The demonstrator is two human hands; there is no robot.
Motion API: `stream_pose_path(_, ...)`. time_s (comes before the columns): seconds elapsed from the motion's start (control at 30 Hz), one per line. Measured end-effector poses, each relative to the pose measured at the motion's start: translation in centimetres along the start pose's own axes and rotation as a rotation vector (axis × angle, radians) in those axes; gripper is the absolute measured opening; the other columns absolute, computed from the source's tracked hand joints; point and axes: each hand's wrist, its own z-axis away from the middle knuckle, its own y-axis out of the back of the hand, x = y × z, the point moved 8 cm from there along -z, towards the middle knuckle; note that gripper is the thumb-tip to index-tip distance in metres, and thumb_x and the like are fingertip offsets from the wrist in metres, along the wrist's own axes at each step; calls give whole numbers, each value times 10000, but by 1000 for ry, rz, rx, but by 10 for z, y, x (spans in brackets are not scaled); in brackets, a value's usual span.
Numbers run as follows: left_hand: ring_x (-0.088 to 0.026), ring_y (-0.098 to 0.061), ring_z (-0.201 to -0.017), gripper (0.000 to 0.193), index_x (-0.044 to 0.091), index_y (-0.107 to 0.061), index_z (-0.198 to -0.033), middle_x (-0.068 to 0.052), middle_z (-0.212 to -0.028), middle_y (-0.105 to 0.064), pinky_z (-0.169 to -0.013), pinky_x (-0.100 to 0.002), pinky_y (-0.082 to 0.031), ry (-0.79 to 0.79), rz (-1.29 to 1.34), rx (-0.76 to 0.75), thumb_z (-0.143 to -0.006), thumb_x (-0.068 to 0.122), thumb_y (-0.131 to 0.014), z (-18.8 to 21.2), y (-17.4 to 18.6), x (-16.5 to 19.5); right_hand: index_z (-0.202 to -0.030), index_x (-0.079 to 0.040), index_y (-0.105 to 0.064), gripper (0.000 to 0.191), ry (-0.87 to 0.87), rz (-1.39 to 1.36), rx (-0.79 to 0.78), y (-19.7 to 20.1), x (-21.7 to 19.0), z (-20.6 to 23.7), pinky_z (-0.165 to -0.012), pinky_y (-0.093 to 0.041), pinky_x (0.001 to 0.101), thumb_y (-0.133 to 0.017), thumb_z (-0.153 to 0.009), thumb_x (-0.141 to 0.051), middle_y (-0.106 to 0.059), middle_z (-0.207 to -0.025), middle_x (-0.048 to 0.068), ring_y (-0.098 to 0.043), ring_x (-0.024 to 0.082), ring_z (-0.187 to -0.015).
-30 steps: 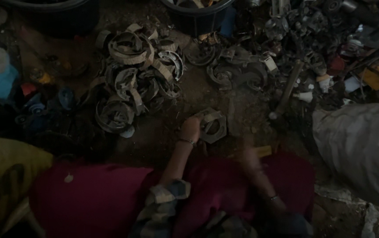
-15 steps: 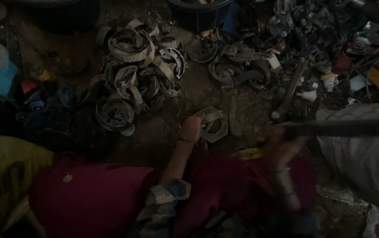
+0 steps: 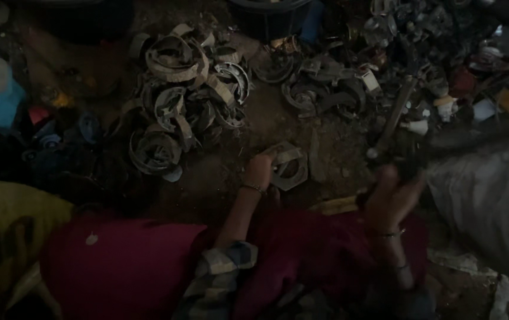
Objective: The person sits on the ground in a scrap yard and works on a hexagonal metal part, first working its edge with a long file-like tool, then repeatedly striking it with a hammer while holding it steady with the other hand. Scrap metal parts and sacks surround the work area.
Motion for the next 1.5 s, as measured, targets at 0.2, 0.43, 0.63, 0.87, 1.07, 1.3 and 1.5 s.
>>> stream_pose_path(0.2,-278,-542,-589,398,-56,-660,-860,-186,-696,-539,-598,-454,-519,43,25,-69,-1113,198,-489,-2,-4,-2,-1269,37,-573,349,44,910,-739,-102,106,77,-581,-466,408,-578,-1091,-263,-625,-872,136,-549,234,-666)
stream_pose_path(0.43,-287,-583,-624,213,-28,-661,-1018,-221,-711,-565,-569,-455,-515,-123,-96,69,-1059,101,-497,-9,-6,6,-1276,30,-569,353,73,876,-534,-74,89,42,-598,-469,400,-578,-1086,-267,-620,-898,138,-552,230,-690)
stream_pose_path(0.63,-304,-640,-687,410,28,-544,-1442,-219,-874,-666,-641,-468,-588,-89,61,23,-1047,117,-477,2,8,10,-1282,24,-566,357,79,-75,88,-4,9,8,-612,-472,394,-578,-1081,-271,-615,-920,140,-555,226,-710)
stream_pose_path(0.87,-312,-644,-734,374,-76,-716,-991,-265,-874,-639,-688,-461,-569,-14,139,-30,-1090,169,-451,-4,-9,0,-1288,17,-562,362,28,1112,-1015,-121,146,105,-629,-475,387,-578,-1075,-275,-610,-946,142,-558,222,-734)
stream_pose_path(1.07,-362,-625,-738,378,-93,-673,-865,-275,-835,-618,-696,-504,-551,-107,32,25,-1064,165,-483,-7,-5,6,-1294,10,-558,366,53,624,-359,-52,52,23,-643,-478,380,-578,-1071,-279,-605,-968,143,-560,219,-755)
stream_pose_path(1.3,-355,-651,-683,387,1,-623,-1319,-257,-844,-681,-628,-490,-586,-68,7,-15,-984,161,-515,4,4,17,-1301,3,-554,372,77,336,-121,-39,48,38,-660,-481,373,-578,-1065,-284,-600,-994,145,-563,214,-779)
stream_pose_path(1.5,-341,-697,-787,315,16,-726,-1217,-250,-1013,-716,-658,-471,-587,-277,24,347,-972,127,-562,0,11,23,-1306,-3,-551,377,118,1227,-1020,-102,149,105,-675,-484,366,-578,-1060,-287,-595,-1016,146,-566,211,-799)
